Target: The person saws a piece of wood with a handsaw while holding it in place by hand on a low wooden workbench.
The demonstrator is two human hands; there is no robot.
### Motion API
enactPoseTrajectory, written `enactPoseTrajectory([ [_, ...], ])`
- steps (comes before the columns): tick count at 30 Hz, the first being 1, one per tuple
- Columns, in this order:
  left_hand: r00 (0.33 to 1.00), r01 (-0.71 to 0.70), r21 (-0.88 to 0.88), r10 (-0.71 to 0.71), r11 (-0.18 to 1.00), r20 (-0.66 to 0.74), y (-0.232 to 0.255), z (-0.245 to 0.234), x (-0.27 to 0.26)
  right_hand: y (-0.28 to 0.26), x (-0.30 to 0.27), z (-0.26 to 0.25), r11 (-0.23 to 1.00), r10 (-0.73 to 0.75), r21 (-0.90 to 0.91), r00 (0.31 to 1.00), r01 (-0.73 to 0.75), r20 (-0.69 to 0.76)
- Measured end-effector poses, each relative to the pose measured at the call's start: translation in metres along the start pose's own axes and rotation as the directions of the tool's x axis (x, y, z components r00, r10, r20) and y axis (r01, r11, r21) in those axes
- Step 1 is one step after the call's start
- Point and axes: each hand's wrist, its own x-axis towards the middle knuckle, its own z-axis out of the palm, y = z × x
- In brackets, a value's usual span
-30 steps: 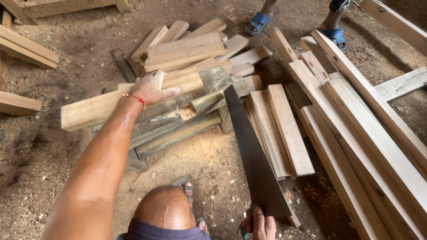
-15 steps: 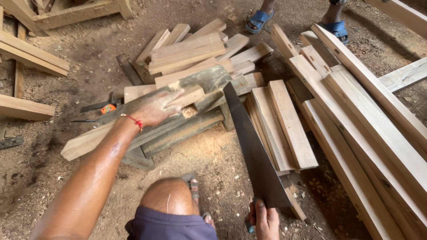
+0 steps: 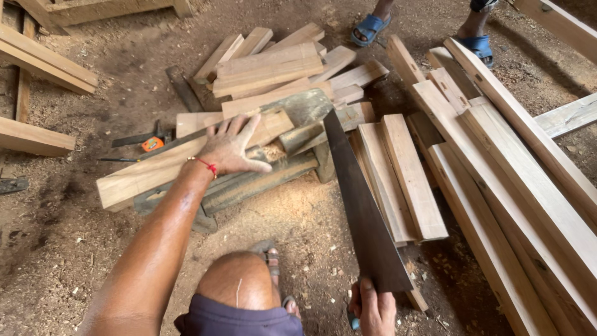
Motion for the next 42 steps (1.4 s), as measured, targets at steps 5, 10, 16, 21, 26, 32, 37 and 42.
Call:
enactPoseTrajectory([
  [5,1.000,-0.023,0.011,0.022,1.000,0.005,-0.012,-0.002,0.008,-0.042,0.003,0.024,0.996,-0.086,0.029,0.986,0.083,0.142],
  [10,1.000,0.019,0.028,-0.019,0.999,0.007,-0.005,-0.010,0.003,-0.088,0.020,0.065,0.995,-0.093,0.058,0.960,0.081,0.262],
  [16,0.999,0.045,-0.030,-0.045,0.999,-0.016,0.002,-0.016,0.003,-0.109,0.036,0.086,0.999,-0.013,-0.032,0.958,0.023,0.287],
  [21,0.998,0.049,-0.026,-0.051,0.998,-0.046,0.004,-0.017,0.003,-0.105,0.051,0.088,0.995,-0.033,-0.080,0.943,0.063,0.330],
  [26,0.998,0.061,-0.033,-0.062,0.998,-0.031,0.008,-0.021,0.000,-0.105,0.058,0.089,0.994,-0.026,-0.093,0.930,0.064,0.367],
  [32,0.997,0.044,-0.029,-0.046,0.999,-0.058,0.007,-0.021,-0.001,-0.102,0.053,0.089,0.997,0.003,-0.072,0.931,0.025,0.364],
  [37,0.997,0.060,-0.040,-0.061,0.997,-0.048,0.007,-0.020,-0.001,-0.091,0.061,0.095,0.949,-0.017,-0.298,0.957,0.108,0.290],
  [42,0.995,0.029,-0.059,-0.034,0.998,-0.089,0.011,-0.026,-0.007,-0.115,0.089,0.138,0.929,-0.086,-0.323,0.954,0.180,0.287],
])
